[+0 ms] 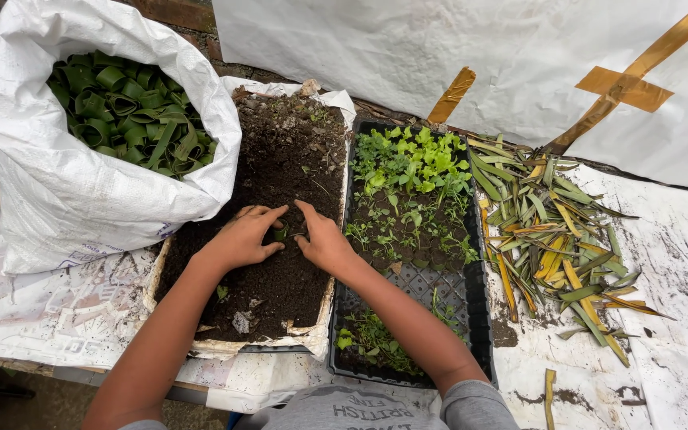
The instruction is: Transplanting small green seedlings from a nursery tray into a larger container of soil by hand.
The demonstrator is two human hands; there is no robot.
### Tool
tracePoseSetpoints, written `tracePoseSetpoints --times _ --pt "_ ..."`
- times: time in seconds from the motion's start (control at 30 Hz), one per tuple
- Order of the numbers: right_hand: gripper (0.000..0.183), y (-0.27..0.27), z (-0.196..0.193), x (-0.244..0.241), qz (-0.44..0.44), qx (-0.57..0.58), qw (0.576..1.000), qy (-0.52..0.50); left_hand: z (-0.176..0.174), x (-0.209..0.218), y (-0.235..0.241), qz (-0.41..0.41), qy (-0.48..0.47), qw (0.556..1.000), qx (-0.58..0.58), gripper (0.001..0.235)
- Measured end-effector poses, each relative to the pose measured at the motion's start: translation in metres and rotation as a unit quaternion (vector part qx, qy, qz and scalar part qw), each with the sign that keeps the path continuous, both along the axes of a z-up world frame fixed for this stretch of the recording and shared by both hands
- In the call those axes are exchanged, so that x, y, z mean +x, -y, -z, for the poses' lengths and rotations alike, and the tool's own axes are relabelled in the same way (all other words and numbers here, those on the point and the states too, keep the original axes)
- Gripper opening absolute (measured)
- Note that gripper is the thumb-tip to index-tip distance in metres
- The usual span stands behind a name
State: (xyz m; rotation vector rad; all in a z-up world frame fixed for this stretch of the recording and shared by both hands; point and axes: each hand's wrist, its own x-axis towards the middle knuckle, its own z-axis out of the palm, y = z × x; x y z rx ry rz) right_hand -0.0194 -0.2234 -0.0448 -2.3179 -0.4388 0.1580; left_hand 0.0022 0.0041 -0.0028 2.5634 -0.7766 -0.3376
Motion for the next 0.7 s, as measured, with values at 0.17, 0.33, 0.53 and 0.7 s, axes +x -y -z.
tracePoseSetpoints --times 0.17,0.33,0.53,0.7 --pt "0.066 -0.001 -0.01 -0.003 -0.007 0.011 0.996 0.086 -0.013 -0.01 -0.001 0.019 0.002 0.999 -0.046 0.052" --pt "0.073 0.013 -0.032 -0.011 -0.001 -0.033 0.995 0.091 -0.005 -0.006 0.0 0.046 0.039 0.995 -0.077 0.04" --pt "0.031 0.077 -0.026 0.02 0.046 0.0 0.975 0.215 -0.003 -0.007 -0.001 0.039 0.047 0.993 -0.101 0.042" --pt "0.021 0.126 -0.065 -0.008 0.064 -0.016 0.929 0.363 -0.002 -0.006 0.001 0.033 0.09 0.99 -0.104 0.037"
